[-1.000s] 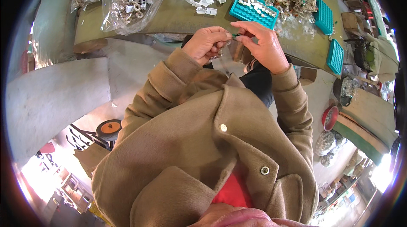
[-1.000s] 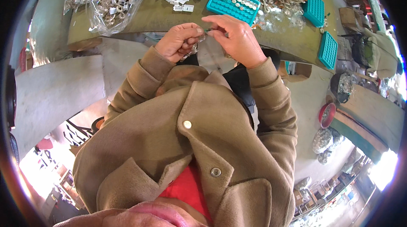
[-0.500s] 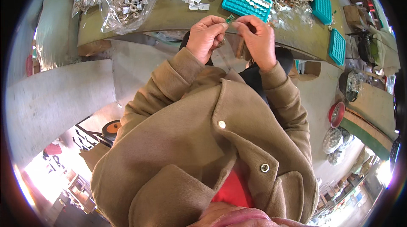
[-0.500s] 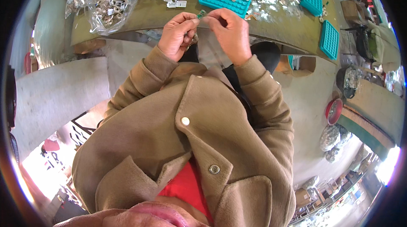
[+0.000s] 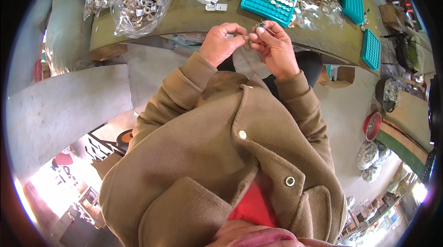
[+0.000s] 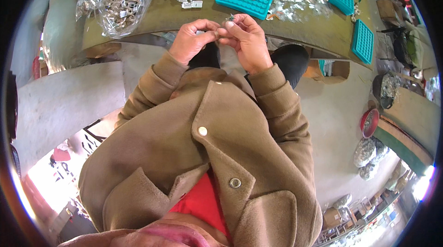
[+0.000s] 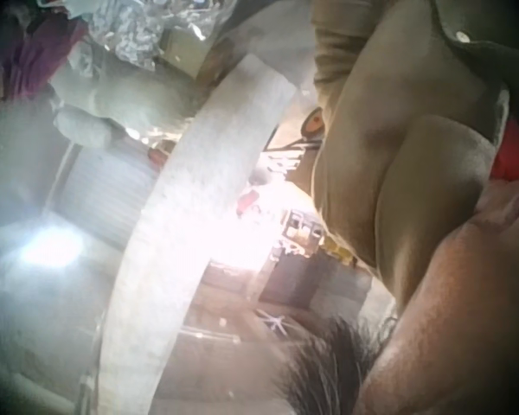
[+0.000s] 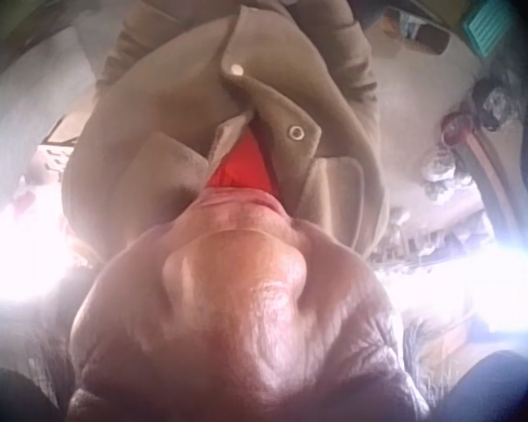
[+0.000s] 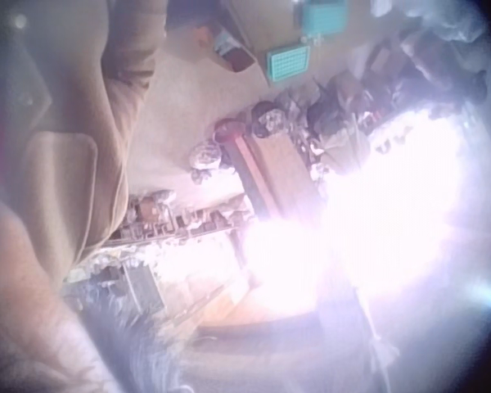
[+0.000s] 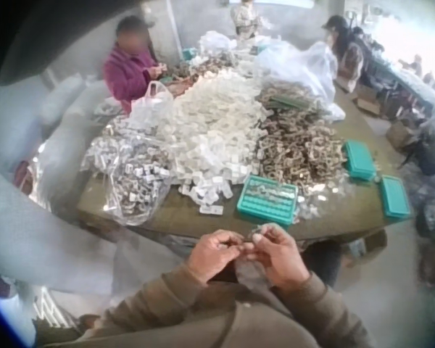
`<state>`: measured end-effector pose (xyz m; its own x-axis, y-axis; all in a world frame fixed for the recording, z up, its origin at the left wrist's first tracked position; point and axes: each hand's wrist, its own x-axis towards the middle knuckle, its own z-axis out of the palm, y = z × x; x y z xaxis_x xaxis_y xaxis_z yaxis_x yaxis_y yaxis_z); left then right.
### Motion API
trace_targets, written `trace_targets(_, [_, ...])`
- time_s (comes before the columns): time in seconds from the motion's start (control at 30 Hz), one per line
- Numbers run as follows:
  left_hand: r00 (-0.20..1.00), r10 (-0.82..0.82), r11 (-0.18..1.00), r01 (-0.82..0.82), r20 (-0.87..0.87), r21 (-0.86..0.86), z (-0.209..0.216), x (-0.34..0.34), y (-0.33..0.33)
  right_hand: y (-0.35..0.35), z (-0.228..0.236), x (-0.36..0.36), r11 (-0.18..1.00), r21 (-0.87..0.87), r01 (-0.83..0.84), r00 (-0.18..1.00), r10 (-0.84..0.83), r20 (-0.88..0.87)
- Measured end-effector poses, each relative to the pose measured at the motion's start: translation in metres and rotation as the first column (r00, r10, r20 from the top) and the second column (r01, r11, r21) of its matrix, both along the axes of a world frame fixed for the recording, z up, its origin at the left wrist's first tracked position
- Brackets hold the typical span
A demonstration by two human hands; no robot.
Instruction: The person repeatedly picks small white plastic components and metallic rings from a table, inserts the rings into the plastic pieces, and places the assembled units into a teal tray. The person handles items one at a time and continues the same assembly cycle throughout the clip.
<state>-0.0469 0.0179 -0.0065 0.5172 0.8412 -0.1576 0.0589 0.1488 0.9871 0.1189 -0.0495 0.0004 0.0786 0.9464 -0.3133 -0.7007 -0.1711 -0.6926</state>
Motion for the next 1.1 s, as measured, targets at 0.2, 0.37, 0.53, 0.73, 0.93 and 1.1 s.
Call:
trace_targets(0.2, [0.869, 0.37, 0.764, -0.084, -0.328, 0.639, -0.003, -0.032, 0.05, 0.002, -0.008, 0.002, 1.0, 0.005, 0.022, 0.999, -0.022, 0.039])
trace_targets(0.37, [0.711, 0.467, 0.664, 0.112, -0.526, 0.74, -0.014, -0.037, 0.064, 0.003, -0.012, -0.005, 0.998, 0.003, -0.067, 0.989, 0.066, 0.129])
trace_targets(0.53, [0.87, 0.406, 0.566, 0.002, -0.281, 0.824, -0.011, -0.029, 0.058, 0.006, -0.004, -0.011, 0.995, 0.054, -0.08, 0.945, 0.058, 0.32])
trace_targets(0.73, [0.999, 0.019, 1.0, -0.018, -0.031, 0.013, 0.006, -0.005, 0.023, 0.015, 0.002, -0.019, 0.976, 0.208, 0.069, 0.935, -0.136, 0.326])
trace_targets(0.93, [0.992, -0.119, 0.964, 0.123, 0.032, -0.236, 0.02, 0.0, 0.01, 0.009, -0.006, -0.015, 0.977, 0.165, 0.133, 0.92, -0.184, 0.347])
trace_targets(1.1, [0.985, -0.085, 0.866, 0.146, 0.149, -0.477, 0.017, -0.008, 0.016, 0.005, -0.01, -0.013, 0.976, 0.21, 0.052, 0.774, -0.172, 0.609])
